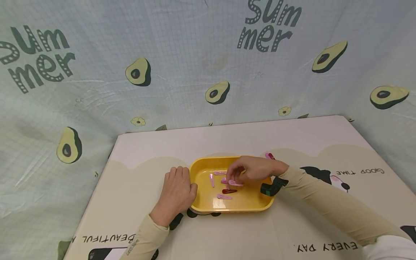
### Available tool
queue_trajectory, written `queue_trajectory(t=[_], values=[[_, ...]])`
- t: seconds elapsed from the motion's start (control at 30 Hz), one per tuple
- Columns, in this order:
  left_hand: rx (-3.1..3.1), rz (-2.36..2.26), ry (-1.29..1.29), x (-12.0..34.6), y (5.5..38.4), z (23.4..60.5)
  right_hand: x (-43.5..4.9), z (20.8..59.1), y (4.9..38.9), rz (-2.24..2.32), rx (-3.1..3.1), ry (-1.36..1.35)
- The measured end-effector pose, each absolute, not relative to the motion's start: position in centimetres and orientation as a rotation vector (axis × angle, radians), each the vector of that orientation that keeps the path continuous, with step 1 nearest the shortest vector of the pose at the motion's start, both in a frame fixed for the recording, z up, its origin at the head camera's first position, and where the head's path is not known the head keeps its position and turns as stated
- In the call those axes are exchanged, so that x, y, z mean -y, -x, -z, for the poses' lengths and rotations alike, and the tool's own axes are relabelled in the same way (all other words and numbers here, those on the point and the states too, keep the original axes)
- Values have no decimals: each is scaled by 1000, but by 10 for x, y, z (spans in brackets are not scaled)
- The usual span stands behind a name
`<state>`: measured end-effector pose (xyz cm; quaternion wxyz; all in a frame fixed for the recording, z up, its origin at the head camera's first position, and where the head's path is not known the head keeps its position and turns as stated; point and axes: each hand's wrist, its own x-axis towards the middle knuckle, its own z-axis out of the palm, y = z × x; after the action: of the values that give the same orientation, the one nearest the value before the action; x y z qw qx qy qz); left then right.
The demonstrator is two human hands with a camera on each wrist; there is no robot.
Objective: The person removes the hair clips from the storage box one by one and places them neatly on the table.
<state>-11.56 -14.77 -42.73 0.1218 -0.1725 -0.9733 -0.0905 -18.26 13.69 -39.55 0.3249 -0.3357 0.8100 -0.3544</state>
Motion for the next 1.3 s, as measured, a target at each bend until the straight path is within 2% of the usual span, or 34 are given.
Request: queue_trajectory(t=[0.6, 0.93, 1.3], values=[[2847, 272, 504, 148, 117, 428, -151, 385, 184, 988, -2183, 831], [2853, 294, 500, 148, 116, 428, -171, 379, 185, 1083, -2215, 826], [2894, 308, 480, 146, 115, 427, -199, 377, 186, 1213, -2321, 693]])
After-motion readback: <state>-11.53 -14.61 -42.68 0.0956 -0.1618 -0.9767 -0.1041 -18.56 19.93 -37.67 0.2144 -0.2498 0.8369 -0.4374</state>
